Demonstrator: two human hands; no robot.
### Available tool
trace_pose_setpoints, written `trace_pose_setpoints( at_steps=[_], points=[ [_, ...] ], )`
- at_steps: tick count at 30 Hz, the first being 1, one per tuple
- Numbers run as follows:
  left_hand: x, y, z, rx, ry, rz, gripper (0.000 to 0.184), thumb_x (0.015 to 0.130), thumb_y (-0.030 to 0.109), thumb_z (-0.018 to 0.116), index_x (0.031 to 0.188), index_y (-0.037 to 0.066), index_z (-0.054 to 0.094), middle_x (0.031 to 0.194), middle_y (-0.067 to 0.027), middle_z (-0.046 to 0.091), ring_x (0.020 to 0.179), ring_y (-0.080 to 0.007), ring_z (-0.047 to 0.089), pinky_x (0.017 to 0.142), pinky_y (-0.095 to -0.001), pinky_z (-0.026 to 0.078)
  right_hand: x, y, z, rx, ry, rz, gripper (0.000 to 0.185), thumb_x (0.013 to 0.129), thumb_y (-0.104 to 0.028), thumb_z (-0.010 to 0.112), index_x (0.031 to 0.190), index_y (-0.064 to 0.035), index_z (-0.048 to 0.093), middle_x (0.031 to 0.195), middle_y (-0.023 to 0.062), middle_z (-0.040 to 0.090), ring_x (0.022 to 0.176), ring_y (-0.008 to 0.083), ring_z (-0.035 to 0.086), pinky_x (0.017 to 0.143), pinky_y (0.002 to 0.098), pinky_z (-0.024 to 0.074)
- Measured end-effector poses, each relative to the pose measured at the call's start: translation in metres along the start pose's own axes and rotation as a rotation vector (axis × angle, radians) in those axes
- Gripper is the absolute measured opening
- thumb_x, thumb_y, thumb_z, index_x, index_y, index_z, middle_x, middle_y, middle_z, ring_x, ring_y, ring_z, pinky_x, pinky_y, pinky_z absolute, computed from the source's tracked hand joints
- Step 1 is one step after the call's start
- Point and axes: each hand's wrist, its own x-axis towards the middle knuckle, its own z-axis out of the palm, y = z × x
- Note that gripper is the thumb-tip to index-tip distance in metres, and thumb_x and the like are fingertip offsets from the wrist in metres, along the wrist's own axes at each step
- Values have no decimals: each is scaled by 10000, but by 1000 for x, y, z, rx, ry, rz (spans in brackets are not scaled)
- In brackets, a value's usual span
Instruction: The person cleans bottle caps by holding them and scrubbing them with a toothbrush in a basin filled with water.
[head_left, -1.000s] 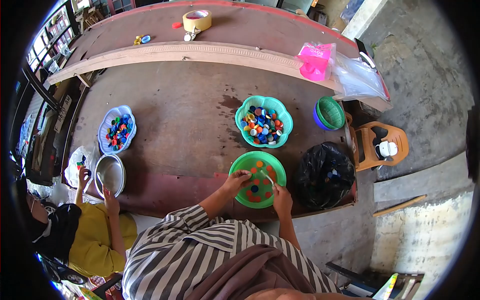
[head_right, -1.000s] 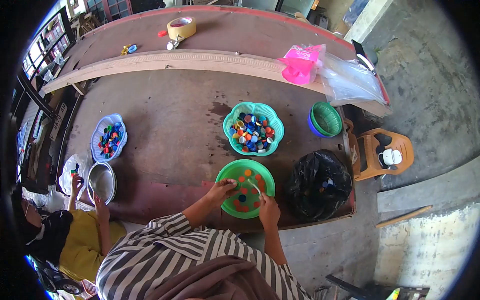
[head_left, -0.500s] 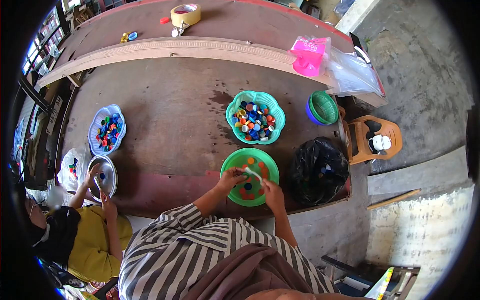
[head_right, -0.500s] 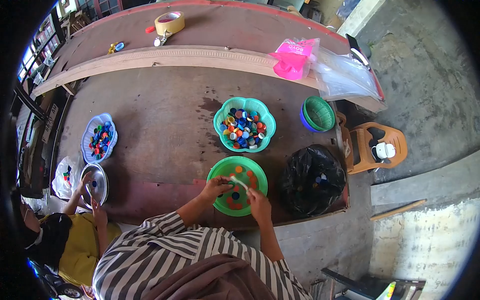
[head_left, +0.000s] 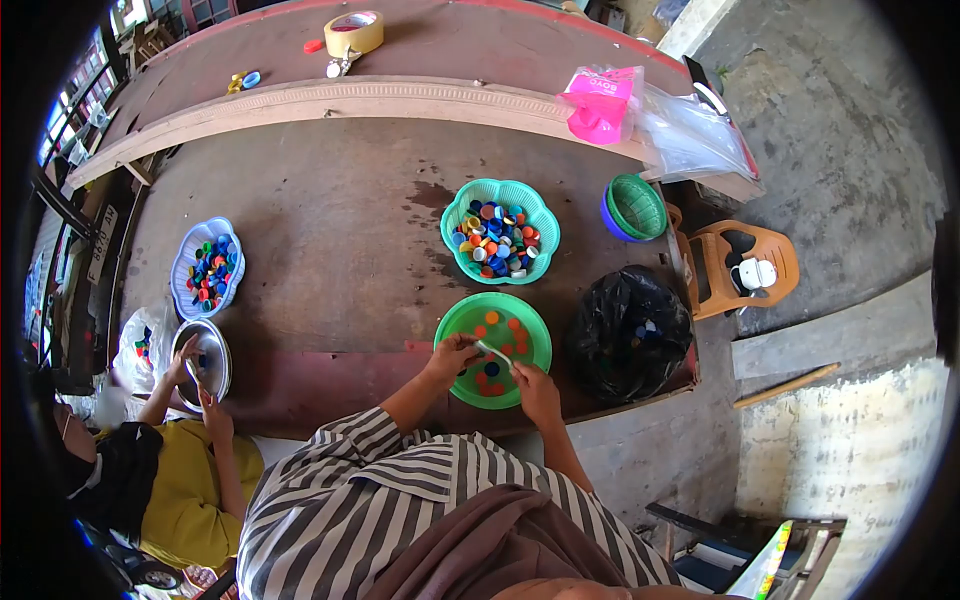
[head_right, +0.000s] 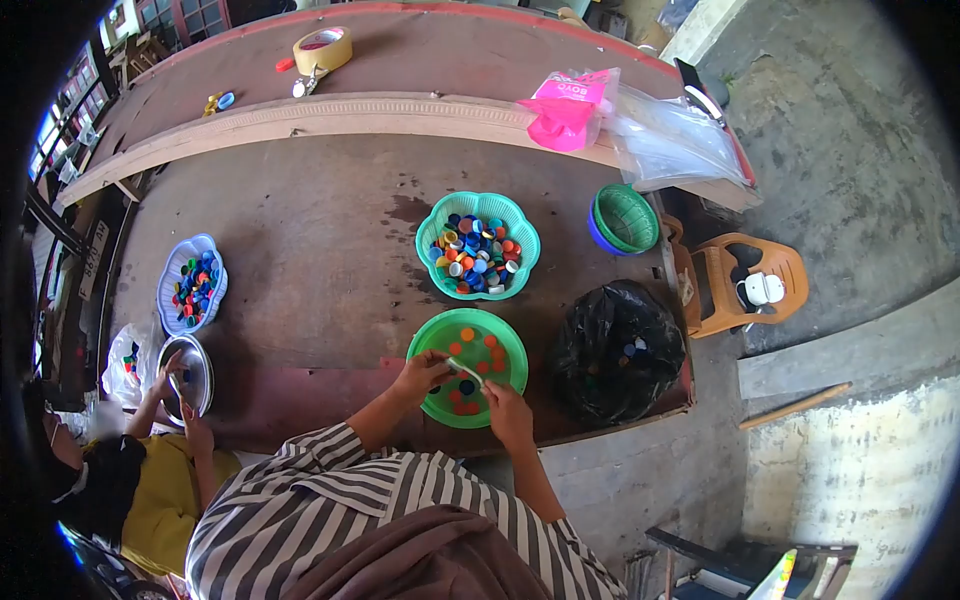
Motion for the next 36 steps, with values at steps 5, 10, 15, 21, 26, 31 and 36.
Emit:
trace_pose_setpoints(
  at_steps=[5, 10, 15, 21, 26, 31, 36],
  points=[
    [18, 16, 10, 202, -27, 112, 186, 847, 36, 608, 1017, -28, 571, 941, -65, 594, 895, -153, 604, 781, -260, 531, 3, 14, -16, -112, 141, 126, 238, 889, -237, 541, 1036, -78, 639, 872, 128, 630, 817, 327, 611, 687, 394, 465],
    [63, 89, 49, 338, -27, 444, 316, 878, 120, 602, 1153, -29, 553, 946, -45, 589, 938, -129, 570, 790, -275, 493, -8, 18, -21, -62, 133, 126, 252, 887, -245, 541, 1046, -75, 635, 863, 133, 622, 820, 324, 607, 693, 392, 460],
    [76, 90, 47, 842, 332, 854, 357, 814, 172, 658, 1132, 33, 576, 966, -150, 596, 888, -285, 587, 786, -362, 472, -21, 31, -19, 3, 203, 129, 252, 880, -233, 542, 1052, -72, 631, 855, 135, 619, 823, 323, 607, 702, 391, 460],
    [47, 4, -6, 1079, 136, 567, 284, 704, 146, 715, 962, 51, 646, 954, -146, 601, 913, -310, 592, 803, -390, 478, -33, 30, -23, -1, 133, 193, 261, 892, -252, 515, 1065, -93, 629, 942, 132, 611, 883, 345, 588, 740, 423, 458],
    [1, -14, -6, 1510, -27, 599, 205, 695, 72, 679, 896, 69, 638, 946, -144, 569, 990, -338, 531, 822, -411, 466, -32, 33, -19, 16, 136, 182, 236, 887, -233, 530, 1048, -92, 631, 924, 132, 609, 862, 345, 588, 724, 423, 460],
    [6, -21, -13, 1580, -7, 580, 165, 692, 75, 683, 851, 60, 641, 937, -150, 562, 978, -336, 532, 817, -400, 474, -29, 29, -17, -40, 161, 116, 229, 890, -239, 533, 1029, -87, 633, 918, 134, 608, 846, 351, 589, 709, 427, 461],
    [11, -9, -13, 1198, 12, 461, 200, 743, 122, 690, 901, 11, 641, 887, -133, 600, 835, -297, 605, 742, -347, 507, -31, 17, -12, -42, 156, 114, 240, 888, -243, 542, 1031, -71, 631, 921, 138, 609, 848, 351, 591, 711, 415, 462]
  ],
)
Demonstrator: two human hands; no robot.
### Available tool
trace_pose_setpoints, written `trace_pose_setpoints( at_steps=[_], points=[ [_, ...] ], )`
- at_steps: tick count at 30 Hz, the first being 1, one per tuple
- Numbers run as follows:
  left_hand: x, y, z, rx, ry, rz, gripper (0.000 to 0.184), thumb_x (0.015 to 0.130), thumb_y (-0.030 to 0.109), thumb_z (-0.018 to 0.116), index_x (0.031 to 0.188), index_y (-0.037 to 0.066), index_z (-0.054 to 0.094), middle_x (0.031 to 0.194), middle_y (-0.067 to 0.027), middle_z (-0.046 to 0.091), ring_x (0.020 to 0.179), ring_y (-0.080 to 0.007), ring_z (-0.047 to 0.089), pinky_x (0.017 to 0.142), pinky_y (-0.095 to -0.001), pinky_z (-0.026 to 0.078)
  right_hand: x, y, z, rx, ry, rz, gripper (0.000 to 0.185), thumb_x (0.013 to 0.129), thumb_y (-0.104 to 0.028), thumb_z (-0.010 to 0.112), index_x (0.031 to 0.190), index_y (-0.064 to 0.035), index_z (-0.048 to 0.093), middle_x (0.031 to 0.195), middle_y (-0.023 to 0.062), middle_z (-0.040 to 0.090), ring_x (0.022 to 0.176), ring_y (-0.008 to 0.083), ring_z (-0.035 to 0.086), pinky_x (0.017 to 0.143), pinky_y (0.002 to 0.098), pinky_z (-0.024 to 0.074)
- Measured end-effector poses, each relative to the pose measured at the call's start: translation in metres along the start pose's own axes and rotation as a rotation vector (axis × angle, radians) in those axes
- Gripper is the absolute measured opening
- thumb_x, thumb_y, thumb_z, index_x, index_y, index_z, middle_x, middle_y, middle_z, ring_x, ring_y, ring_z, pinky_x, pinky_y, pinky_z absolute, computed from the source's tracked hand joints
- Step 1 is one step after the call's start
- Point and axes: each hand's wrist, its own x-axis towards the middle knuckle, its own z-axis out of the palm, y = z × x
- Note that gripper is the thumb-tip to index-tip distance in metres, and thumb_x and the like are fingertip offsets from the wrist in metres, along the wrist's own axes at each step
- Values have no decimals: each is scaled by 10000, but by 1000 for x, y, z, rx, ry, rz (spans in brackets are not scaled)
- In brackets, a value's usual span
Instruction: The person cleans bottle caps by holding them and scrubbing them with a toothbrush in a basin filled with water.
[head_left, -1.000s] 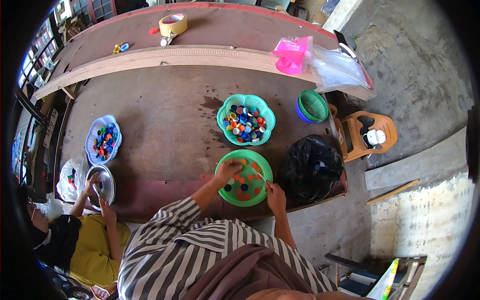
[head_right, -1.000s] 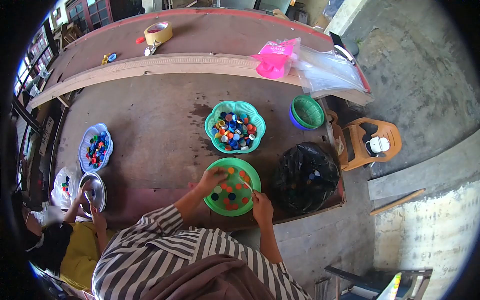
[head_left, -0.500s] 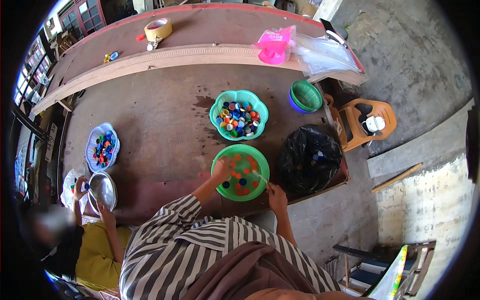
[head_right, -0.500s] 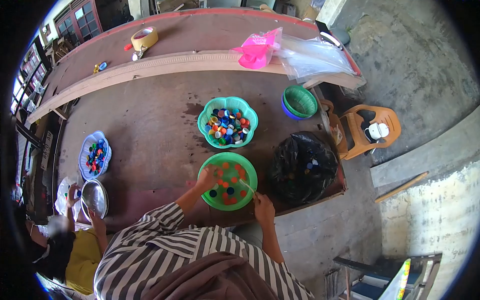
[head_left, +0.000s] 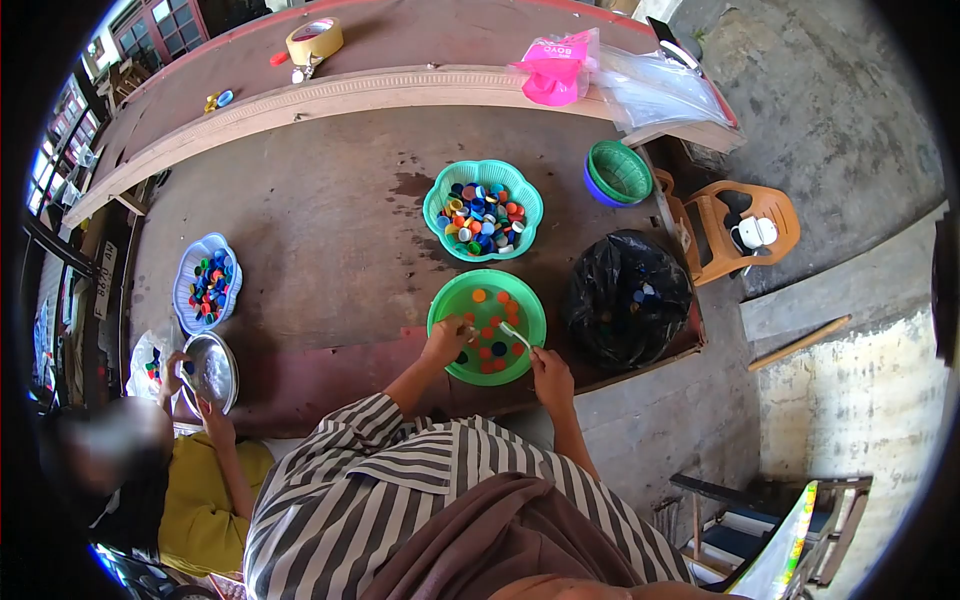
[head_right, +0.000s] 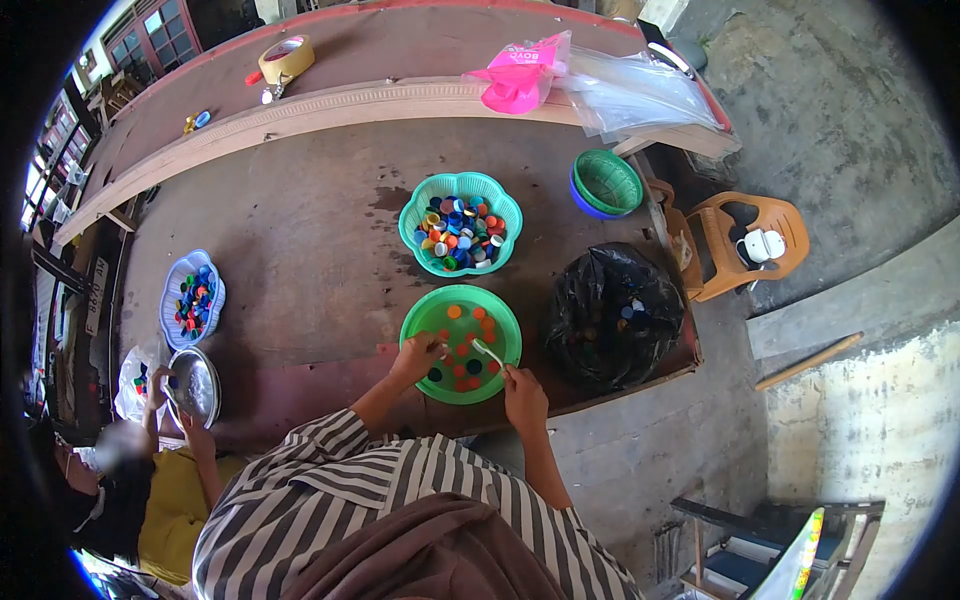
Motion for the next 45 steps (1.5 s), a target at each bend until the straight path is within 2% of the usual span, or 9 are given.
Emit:
trace_pose_setpoints(
  at_steps=[3, 5, 8, 11, 17, 33, 35, 42, 45],
  points=[
    [1, 5, -2, -450, 29, -100, 229, 848, 168, 629, 990, -13, 627, 907, -94, 630, 792, -211, 631, 691, -294, 515, -3, -14, 7, 60, 17, -33, 251, 890, -241, 545, 1036, -53, 625, 924, 144, 610, 855, 353, 590, 713, 406, 461],
    [1, 6, 1, -1008, -31, -378, 249, 927, 185, 535, 1085, 6, 602, 971, -59, 627, 863, -144, 617, 736, -250, 505, -5, -22, 16, 118, 39, -61, 253, 894, -242, 540, 1035, -49, 623, 929, 146, 609, 857, 357, 589, 712, 409, 461],
    [-7, 22, -7, -1183, -78, -390, 258, 945, 184, 502, 1130, 18, 573, 1009, -43, 612, 883, -137, 610, 793, -241, 495, -10, -25, 30, 66, 28, -123, 242, 895, -214, 540, 1060, -47, 600, 943, 163, 605, 872, 361, 590, 712, 414, 461],
    [-8, 29, -8, -1265, -85, -428, 276, 951, 177, 485, 1151, -2, 548, 1061, -74, 593, 942, -163, 601, 857, -256, 486, -3, -32, 19, -46, 41, -8, 237, 894, -200, 538, 1071, -53, 595, 957, 166, 605, 880, 365, 590, 718, 416, 462],
    [-7, 30, -7, -1351, -111, -396, 304, 963, 171, 452, 1170, -46, 502, 1126, -96, 563, 1022, -211, 583, 888, -293, 490, -3, -25, 22, 28, -23, -127, 238, 895, -194, 530, 1086, -72, 602, 996, 156, 605, 890, 352, 592, 721, 417, 467],
    [-5, 19, 3, -1362, -72, -378, 269, 956, 170, 470, 1136, -18, 538, 1065, -78, 584, 979, -157, 574, 862, -266, 497, -2, -30, 18, -45, -16, -237, 264, 891, -192, 518, 1138, -114, 566, 970, 139, 598, 833, 356, 603, 668, 439, 486],
    [-7, 17, 4, -1391, -90, -393, 262, 955, 165, 471, 1124, -19, 549, 1065, -80, 585, 984, -162, 573, 866, -269, 498, 6, -26, 14, -172, -68, -53, 259, 890, -187, 520, 1135, -121, 569, 950, 143, 593, 812, 357, 604, 660, 444, 484],
    [-6, 15, 6, -1439, -103, -384, 269, 956, 141, 462, 1140, -45, 526, 1101, -100, 566, 1004, -177, 572, 903, -276, 499, 3, -30, 20, -39, 18, -294, 278, 884, -188, 528, 1154, -138, 568, 956, 140, 592, 784, 354, 608, 630, 438, 489],
    [-6, 18, 4, -1382, -64, -469, 265, 958, 120, 446, 1151, -46, 522, 1119, -107, 562, 1017, -185, 569, 916, -284, 493, 6, -39, 9, -164, -65, -34, 283, 889, -166, 519, 1162, -122, 578, 984, 136, 606, 844, 348, 602, 681, 432, 479]
  ],
)
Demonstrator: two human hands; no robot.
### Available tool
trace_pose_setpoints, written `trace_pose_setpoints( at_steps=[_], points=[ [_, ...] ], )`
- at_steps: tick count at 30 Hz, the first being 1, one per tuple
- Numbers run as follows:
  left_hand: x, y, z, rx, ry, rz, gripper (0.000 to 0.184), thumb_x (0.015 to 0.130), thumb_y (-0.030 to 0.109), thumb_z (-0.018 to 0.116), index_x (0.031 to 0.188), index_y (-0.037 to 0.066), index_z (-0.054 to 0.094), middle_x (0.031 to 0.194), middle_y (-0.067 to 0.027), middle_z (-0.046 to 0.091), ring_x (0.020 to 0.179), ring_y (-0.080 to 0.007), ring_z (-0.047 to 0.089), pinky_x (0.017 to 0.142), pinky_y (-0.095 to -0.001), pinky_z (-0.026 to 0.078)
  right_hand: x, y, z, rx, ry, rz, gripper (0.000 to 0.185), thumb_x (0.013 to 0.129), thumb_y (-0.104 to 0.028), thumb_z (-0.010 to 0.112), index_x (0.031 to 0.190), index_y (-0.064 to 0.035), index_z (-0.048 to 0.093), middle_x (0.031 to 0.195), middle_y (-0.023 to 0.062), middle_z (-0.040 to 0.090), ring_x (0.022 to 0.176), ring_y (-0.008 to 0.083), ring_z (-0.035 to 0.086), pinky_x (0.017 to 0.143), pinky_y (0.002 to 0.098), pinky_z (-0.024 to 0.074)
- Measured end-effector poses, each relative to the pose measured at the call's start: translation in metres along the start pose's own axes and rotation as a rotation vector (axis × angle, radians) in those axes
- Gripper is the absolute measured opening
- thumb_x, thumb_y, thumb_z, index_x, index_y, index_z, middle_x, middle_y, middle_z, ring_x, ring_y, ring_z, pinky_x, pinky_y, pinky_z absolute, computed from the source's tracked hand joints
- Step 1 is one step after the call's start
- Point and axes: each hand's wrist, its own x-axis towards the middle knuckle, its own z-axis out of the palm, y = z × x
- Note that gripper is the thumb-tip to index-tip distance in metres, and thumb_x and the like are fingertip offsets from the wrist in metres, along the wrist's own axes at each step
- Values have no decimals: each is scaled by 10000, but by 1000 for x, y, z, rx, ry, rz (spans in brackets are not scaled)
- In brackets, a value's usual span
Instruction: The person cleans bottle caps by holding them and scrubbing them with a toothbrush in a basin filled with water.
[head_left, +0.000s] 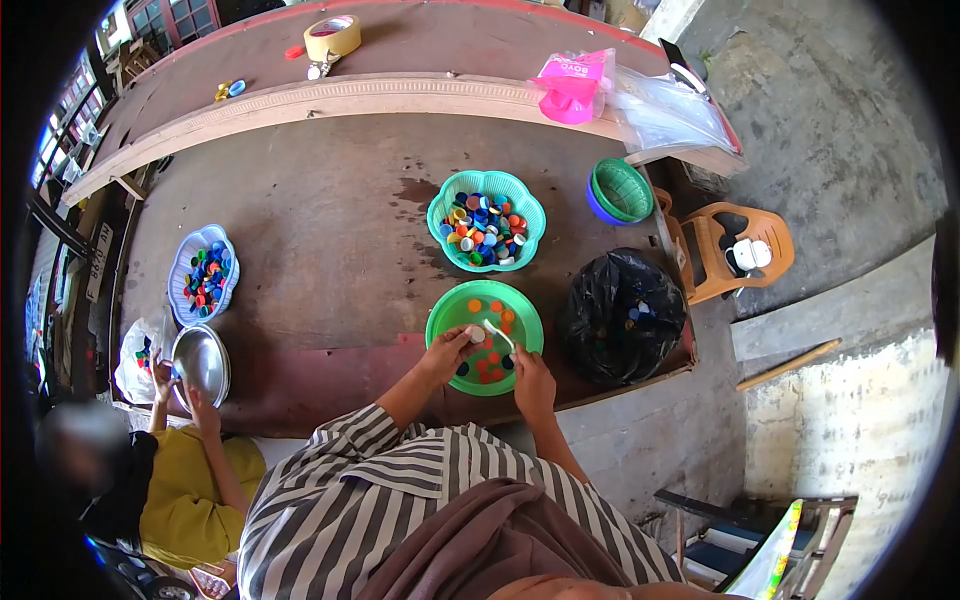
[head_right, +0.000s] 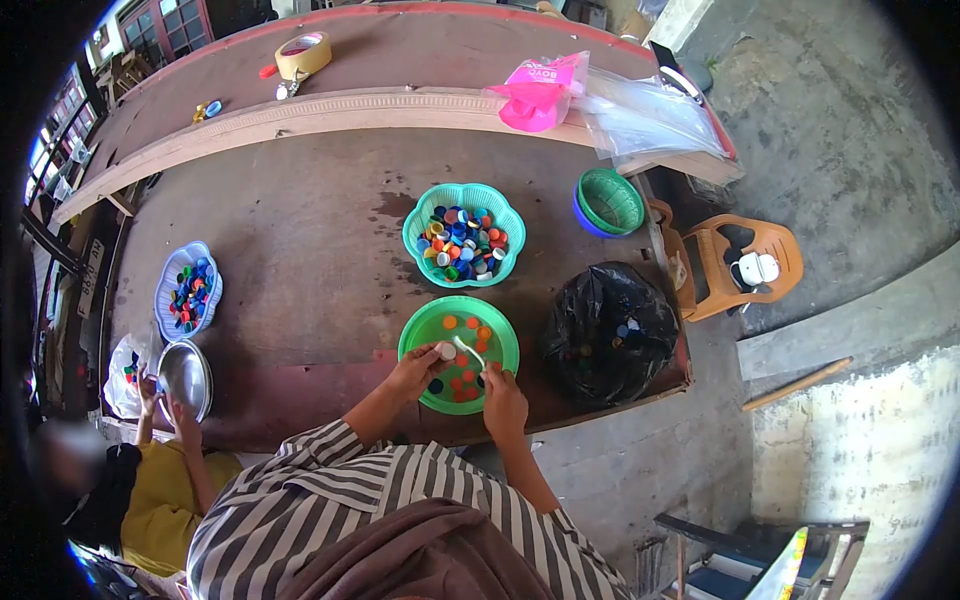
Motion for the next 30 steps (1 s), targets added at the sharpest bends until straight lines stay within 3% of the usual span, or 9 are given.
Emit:
trace_pose_setpoints(
  at_steps=[2, 5, 12, 14, 17, 20, 23, 26, 30],
  points=[
    [2, 0, -4, -41, -58, 40, 263, 957, 110, 444, 1158, -41, 521, 1127, -112, 563, 1029, -190, 566, 920, -286, 490, -8, -3, 2, 106, 47, -216, 286, 890, -180, 519, 1165, -123, 577, 951, 134, 605, 830, 348, 603, 674, 432, 478],
    [-2, 7, 2, -31, -55, 3, 258, 951, 115, 462, 1149, -35, 530, 1130, -113, 566, 1039, -189, 564, 915, -279, 491, 0, 12, 10, 4, 22, -45, 277, 891, -194, 522, 1150, -124, 589, 930, 138, 598, 826, 345, 601, 670, 433, 471],
    [-8, 15, 12, 97, -56, 42, 240, 927, 107, 506, 1109, -41, 557, 1056, -93, 597, 959, -166, 589, 872, -267, 497, 0, 8, -2, 97, 21, -135, 270, 892, -190, 521, 1138, -112, 602, 935, 140, 599, 838, 345, 599, 683, 424, 469],
    [-3, 11, 8, 220, -24, 126, 237, 901, 71, 544, 1114, -29, 565, 1018, -78, 613, 957, -156, 589, 861, -263, 497, 10, 19, -5, -44, 5, 0, 247, 902, -235, 514, 1110, -146, 612, 928, 116, 602, 815, 338, 606, 653, 432, 480],
    [-2, 13, 3, 257, -40, 106, 270, 871, 22, 570, 1137, -17, 561, 992, -60, 620, 946, -142, 588, 850, -269, 495, 10, 13, -8, 217, 66, -119, 251, 889, -220, 543, 1096, -104, 625, 941, 142, 614, 846, 328, 604, 699, 388, 470],
    [-1, 14, -2, 353, -100, 174, 245, 857, 39, 600, 1096, -5, 576, 1021, -76, 613, 946, -146, 594, 855, -269, 494, 12, 14, -4, 240, -45, -104, 250, 881, -225, 562, 1078, -88, 631, 914, 140, 624, 832, 315, 610, 700, 370, 466],
    [0, 11, -5, 276, -63, 168, 225, 828, 28, 635, 1044, 7, 576, 987, -70, 615, 924, -139, 595, 836, -258, 492, 17, 18, -4, 129, 70, -74, 256, 877, -211, 570, 1080, -67, 625, 875, 137, 628, 801, 304, 617, 691, 365, 466],
    [-5, 17, -2, 232, -40, 153, 202, 811, 22, 657, 991, 23, 566, 960, -62, 611, 898, -133, 600, 823, -254, 492, 15, 13, -6, 329, -38, -153, 260, 880, -269, 563, 1074, -111, 635, 910, 120, 622, 823, 330, 608, 685, 400, 473],
    [-4, 19, 1, 257, -89, 161, 186, 814, 18, 650, 977, 29, 561, 963, -64, 605, 880, -139, 606, 817, -261, 498, 20, 27, 5, 203, 2, -78, 262, 885, -272, 558, 1071, -106, 637, 891, 120, 624, 820, 328, 609, 690, 402, 472]
  ],
)
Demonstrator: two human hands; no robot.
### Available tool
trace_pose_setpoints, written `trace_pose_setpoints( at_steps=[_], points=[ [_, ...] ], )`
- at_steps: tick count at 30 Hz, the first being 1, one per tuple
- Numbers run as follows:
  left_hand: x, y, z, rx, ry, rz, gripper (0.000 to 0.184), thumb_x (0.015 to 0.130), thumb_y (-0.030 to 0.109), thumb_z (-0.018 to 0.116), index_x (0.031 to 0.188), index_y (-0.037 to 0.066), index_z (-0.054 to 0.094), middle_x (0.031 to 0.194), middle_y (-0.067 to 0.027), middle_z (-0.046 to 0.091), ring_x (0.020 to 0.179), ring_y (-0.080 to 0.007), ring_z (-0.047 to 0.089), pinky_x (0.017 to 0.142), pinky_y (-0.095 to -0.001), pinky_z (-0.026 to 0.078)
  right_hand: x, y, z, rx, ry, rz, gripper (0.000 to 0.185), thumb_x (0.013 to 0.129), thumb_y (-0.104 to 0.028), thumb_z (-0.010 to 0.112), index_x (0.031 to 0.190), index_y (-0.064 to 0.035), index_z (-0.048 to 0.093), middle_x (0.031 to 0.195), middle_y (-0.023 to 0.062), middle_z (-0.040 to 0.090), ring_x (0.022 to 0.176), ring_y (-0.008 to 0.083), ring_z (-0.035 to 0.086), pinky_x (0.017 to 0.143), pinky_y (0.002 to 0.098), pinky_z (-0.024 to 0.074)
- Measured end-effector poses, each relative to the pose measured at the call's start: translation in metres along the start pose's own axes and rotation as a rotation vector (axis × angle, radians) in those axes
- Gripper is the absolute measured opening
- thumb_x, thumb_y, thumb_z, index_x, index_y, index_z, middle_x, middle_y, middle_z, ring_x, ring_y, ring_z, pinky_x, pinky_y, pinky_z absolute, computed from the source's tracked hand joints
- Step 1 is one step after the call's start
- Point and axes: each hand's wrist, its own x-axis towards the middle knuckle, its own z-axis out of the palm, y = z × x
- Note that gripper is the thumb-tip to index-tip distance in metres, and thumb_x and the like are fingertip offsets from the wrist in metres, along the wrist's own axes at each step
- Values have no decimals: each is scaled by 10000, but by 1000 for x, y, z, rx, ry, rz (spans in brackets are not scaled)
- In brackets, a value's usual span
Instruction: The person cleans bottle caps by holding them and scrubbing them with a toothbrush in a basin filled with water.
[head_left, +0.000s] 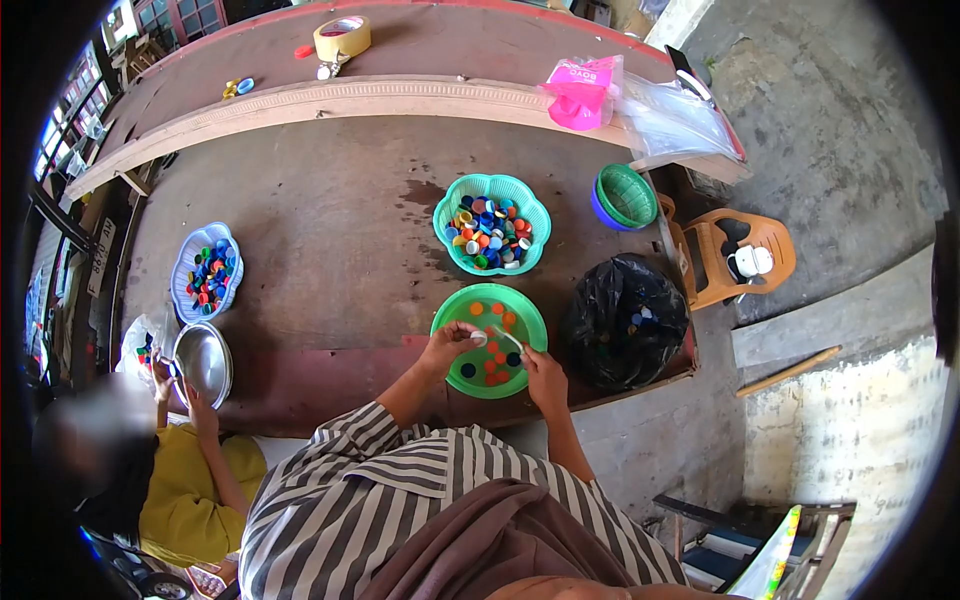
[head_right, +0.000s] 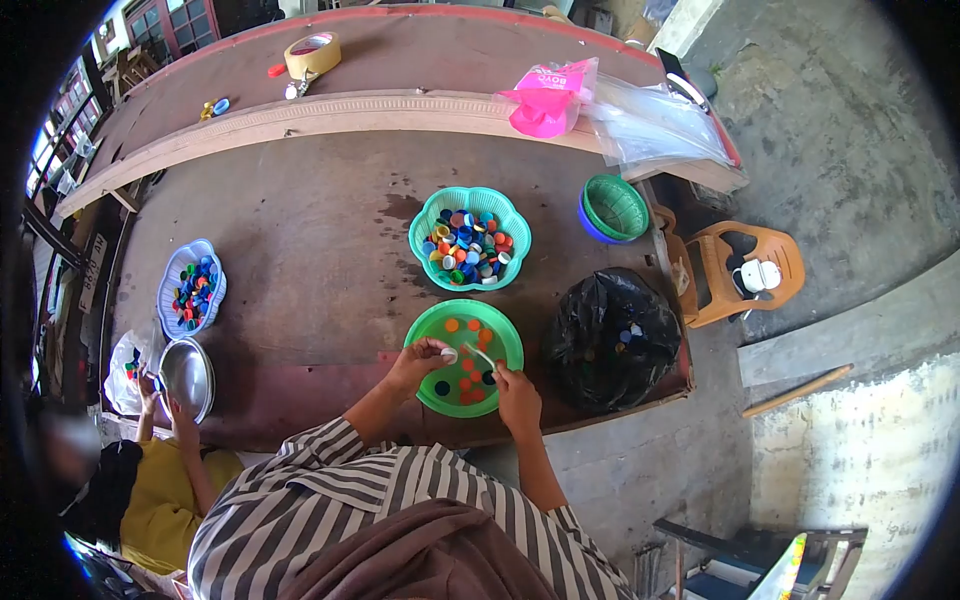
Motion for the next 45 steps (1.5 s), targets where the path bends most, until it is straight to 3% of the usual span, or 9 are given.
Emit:
trace_pose_setpoints(
  at_steps=[6, 9, 12, 15, 21, 23, 30, 32, 45],
  points=[
    [-3, 2, 2, -26, -10, -25, 161, 831, 20, 631, 976, 28, 563, 957, -55, 610, 878, -137, 609, 813, -263, 506, -4, -6, -2, 100, -66, -55, 271, 889, -279, 551, 1072, -97, 633, 893, 132, 622, 828, 332, 607, 701, 412, 471],
    [1, -1, 3, -65, 63, -73, 182, 834, 14, 624, 1002, 35, 558, 961, -56, 610, 892, -140, 609, 823, -266, 506, 0, -9, -5, -127, 54, -6, 281, 880, -214, 577, 1087, -29, 614, 830, 132, 630, 767, 266, 628, 682, 329, 468],
    [0, -4, -2, -58, 30, -52, 213, 839, 15, 617, 1039, 36, 547, 976, -64, 605, 914, -152, 607, 835, -277, 508, -4, -11, -2, 206, -10, -18, 274, 889, -214, 565, 1091, -35, 615, 829, 142, 627, 763, 262, 628, 680, 325, 466],
    [-1, -4, 0, -28, -6, -37, 216, 841, 23, 620, 1041, 40, 540, 977, -65, 607, 919, -155, 607, 839, -284, 510, -5, 3, 1, -75, -7, -7, 270, 895, -217, 559, 1089, -38, 618, 833, 154, 625, 756, 250, 628, 678, 319, 464],
    [1, -1, 1, -105, 29, -68, 222, 838, 49, 635, 1037, 62, 535, 976, -44, 618, 921, -132, 603, 819, -262, 500, -4, -3, 3, 232, -46, -31, 277, 887, -212, 570, 1094, -34, 616, 839, 160, 627, 747, 239, 630, 681, 309, 464],
    [1, -3, 3, -140, 25, -82, 222, 846, 51, 626, 1048, 53, 532, 990, -53, 612, 922, -135, 604, 819, -265, 507, -3, 5, 6, -19, 27, 23, 273, 886, -224, 558, 1096, -61, 622, 900, 166, 628, 797, 316, 619, 687, 360, 469],
    [-1, -1, 3, -180, 15, -122, 170, 859, 49, 607, 1017, 32, 548, 986, -55, 605, 924, -157, 606, 829, -268, 521, -7, -7, 4, 218, -67, 26, 267, 881, -166, 574, 1099, -16, 609, 845, 171, 626, 757, 262, 632, 682, 321, 469],
    [-2, -1, 6, -217, 54, -129, 161, 864, 48, 598, 1014, 23, 547, 982, -63, 605, 914, -159, 609, 826, -260, 524, -6, -2, 3, -54, 67, 23, 263, 884, -163, 570, 1091, -6, 609, 830, 174, 624, 758, 268, 632, 683, 326, 470],
    [0, -4, 3, -228, 33, -108, 236, 865, 60, 603, 1083, 25, 518, 989, -68, 599, 911, -161, 607, 805, -277, 522, -10, -11, 3, 142, -84, -55, 252, 892, -231, 549, 1063, -62, 621, 913, 168, 613, 839, 356, 602, 699, 411, 469]
  ],
)
